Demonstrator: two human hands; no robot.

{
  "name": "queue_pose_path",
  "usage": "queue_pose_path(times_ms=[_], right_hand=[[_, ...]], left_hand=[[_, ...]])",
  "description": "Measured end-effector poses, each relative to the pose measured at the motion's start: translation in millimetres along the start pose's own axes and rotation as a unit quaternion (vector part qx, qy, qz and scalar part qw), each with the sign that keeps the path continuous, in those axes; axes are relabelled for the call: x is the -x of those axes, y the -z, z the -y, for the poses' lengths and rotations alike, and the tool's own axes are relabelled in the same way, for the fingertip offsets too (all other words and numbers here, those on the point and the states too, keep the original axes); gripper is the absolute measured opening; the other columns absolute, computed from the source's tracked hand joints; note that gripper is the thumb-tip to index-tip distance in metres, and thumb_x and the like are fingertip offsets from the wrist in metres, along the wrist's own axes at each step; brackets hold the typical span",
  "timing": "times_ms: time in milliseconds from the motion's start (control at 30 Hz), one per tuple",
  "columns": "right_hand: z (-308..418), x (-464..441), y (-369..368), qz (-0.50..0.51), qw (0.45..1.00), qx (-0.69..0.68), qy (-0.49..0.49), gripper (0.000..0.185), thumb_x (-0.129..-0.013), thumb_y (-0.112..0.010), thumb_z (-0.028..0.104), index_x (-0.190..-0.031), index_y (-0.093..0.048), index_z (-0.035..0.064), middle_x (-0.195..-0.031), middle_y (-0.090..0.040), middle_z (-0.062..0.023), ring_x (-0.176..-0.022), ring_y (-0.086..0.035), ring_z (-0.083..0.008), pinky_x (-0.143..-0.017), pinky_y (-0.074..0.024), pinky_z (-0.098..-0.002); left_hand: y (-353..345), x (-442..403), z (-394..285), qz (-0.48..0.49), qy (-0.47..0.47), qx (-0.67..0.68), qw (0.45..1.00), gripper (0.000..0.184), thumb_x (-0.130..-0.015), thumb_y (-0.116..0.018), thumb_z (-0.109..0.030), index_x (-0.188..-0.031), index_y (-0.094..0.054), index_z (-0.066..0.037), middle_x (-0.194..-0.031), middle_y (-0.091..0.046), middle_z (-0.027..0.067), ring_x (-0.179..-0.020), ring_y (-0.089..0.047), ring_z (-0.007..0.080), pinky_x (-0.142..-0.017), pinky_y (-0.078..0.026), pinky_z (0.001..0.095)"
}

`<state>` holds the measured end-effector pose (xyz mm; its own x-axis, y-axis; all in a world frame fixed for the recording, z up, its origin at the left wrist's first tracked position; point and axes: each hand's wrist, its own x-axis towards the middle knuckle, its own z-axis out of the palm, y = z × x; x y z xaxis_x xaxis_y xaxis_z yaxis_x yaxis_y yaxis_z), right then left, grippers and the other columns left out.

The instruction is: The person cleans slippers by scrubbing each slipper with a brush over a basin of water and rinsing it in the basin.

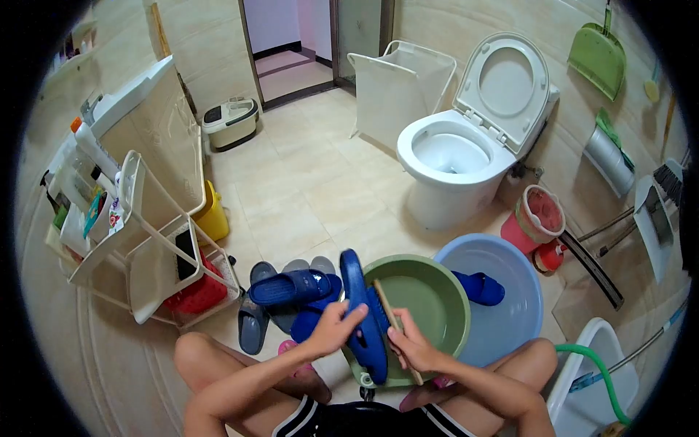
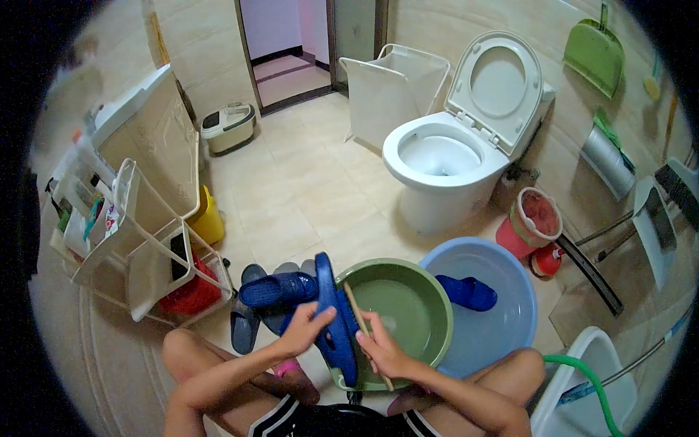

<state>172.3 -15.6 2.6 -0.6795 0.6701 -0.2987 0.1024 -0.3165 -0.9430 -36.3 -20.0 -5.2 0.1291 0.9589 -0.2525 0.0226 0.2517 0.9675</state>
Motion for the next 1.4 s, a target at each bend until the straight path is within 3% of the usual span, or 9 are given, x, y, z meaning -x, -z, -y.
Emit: queue_pose_path(times_ms=[67,333,500,733,867,933,1067,1267,1400], right_hand=[[6.3,-3.0,-1.9,-0.039,0.999,-0.006,0.037,0.044,-0.099,-0.038,0.028,-0.135,-0.019,0.0106,-0.065,-0.043,-0.0012,-0.040,-0.039,-0.0084,-0.035,-0.0342,-0.0218],[7.4,6.1,-5.0,-0.008,1.000,0.024,0.008,0.048,-0.099,-0.037,0.029,-0.136,-0.016,0.0089,-0.066,-0.047,-0.0038,-0.040,-0.040,-0.0093,-0.037,-0.0334,-0.0228],[20.7,3.3,-1.9,-0.033,0.997,0.026,0.064,0.049,-0.098,-0.039,0.027,-0.136,-0.016,0.0069,-0.066,-0.049,-0.0038,-0.040,-0.040,-0.0094,-0.037,-0.0327,-0.0226],[13.6,13.0,-4.2,0.004,0.999,0.032,0.010,0.043,-0.098,-0.038,0.027,-0.133,-0.019,0.0096,-0.067,-0.044,-0.0021,-0.045,-0.040,-0.0093,-0.040,-0.0360,-0.0215],[18.9,6.3,3.0,-0.010,1.000,0.025,0.008,0.047,-0.098,-0.040,0.028,-0.136,-0.019,0.0096,-0.067,-0.046,-0.0027,-0.045,-0.041,-0.0096,-0.040,-0.0365,-0.0225],[15.4,6.2,4.9,-0.033,0.999,0.021,0.035,0.051,-0.097,-0.041,0.028,-0.139,-0.018,0.0092,-0.067,-0.048,-0.0037,-0.044,-0.043,-0.0100,-0.040,-0.0364,-0.0230],[19.3,11.6,0.0,0.001,0.997,0.078,0.027,0.050,-0.097,-0.042,0.028,-0.138,-0.020,0.0099,-0.071,-0.050,-0.0052,-0.044,-0.043,-0.0102,-0.041,-0.0368,-0.0233],[15.8,7.0,1.0,-0.014,0.998,0.060,0.018,0.050,-0.097,-0.042,0.028,-0.138,-0.020,0.0093,-0.072,-0.051,-0.0051,-0.046,-0.044,-0.0098,-0.041,-0.0368,-0.0234],[16.4,9.7,-3.9,-0.003,0.998,0.059,0.000,0.043,-0.098,-0.041,0.027,-0.132,-0.022,0.0079,-0.065,-0.043,-0.0011,-0.045,-0.041,-0.0089,-0.041,-0.0357,-0.0216]], left_hand=[[-17.8,8.4,0.8,-0.002,-0.064,0.041,0.997,0.031,-0.093,-0.053,-0.028,-0.079,-0.060,-0.002,-0.067,-0.058,0.0001,-0.059,-0.052,0.0068,-0.052,-0.041,0.0217],[-3.0,6.5,-15.5,-0.054,-0.033,0.062,0.996,0.027,-0.095,-0.052,-0.024,-0.081,-0.059,-0.002,-0.072,-0.059,-0.0008,-0.062,-0.052,0.0043,-0.055,-0.043,0.0218],[-30.5,20.8,-3.5,-0.038,-0.110,0.045,0.992,0.026,-0.094,-0.053,-0.024,-0.090,-0.062,0.001,-0.075,-0.060,-0.0003,-0.067,-0.052,0.0049,-0.058,-0.043,0.0220],[0.0,4.2,-16.6,-0.086,-0.056,0.052,0.993,0.031,-0.093,-0.054,-0.028,-0.078,-0.060,-0.002,-0.065,-0.058,0.0000,-0.055,-0.051,0.0055,-0.049,-0.040,0.0207],[-18.8,22.0,-10.9,-0.020,-0.008,0.053,0.998,0.030,-0.093,-0.055,-0.028,-0.081,-0.061,-0.001,-0.066,-0.058,0.0002,-0.056,-0.052,0.0062,-0.050,-0.040,0.0205],[-21.6,22.9,-17.7,-0.004,-0.053,0.041,0.998,0.030,-0.092,-0.056,-0.028,-0.081,-0.061,-0.001,-0.066,-0.058,-0.0003,-0.057,-0.052,0.0061,-0.051,-0.040,0.0203],[5.7,3.6,-21.5,-0.107,-0.052,0.110,0.987,0.028,-0.092,-0.057,-0.026,-0.077,-0.061,-0.002,-0.066,-0.059,-0.0007,-0.056,-0.052,0.0056,-0.051,-0.041,0.0203],[-25.6,29.6,-6.2,-0.016,-0.048,0.034,0.998,0.027,-0.092,-0.056,-0.025,-0.084,-0.060,0.001,-0.073,-0.061,0.0017,-0.061,-0.054,0.0070,-0.054,-0.044,0.0224],[-0.6,10.5,-15.0,-0.089,-0.060,0.085,0.991,0.028,-0.095,-0.052,-0.027,-0.082,-0.058,-0.002,-0.071,-0.058,-0.0008,-0.060,-0.052,0.0050,-0.054,-0.043,0.0212]])
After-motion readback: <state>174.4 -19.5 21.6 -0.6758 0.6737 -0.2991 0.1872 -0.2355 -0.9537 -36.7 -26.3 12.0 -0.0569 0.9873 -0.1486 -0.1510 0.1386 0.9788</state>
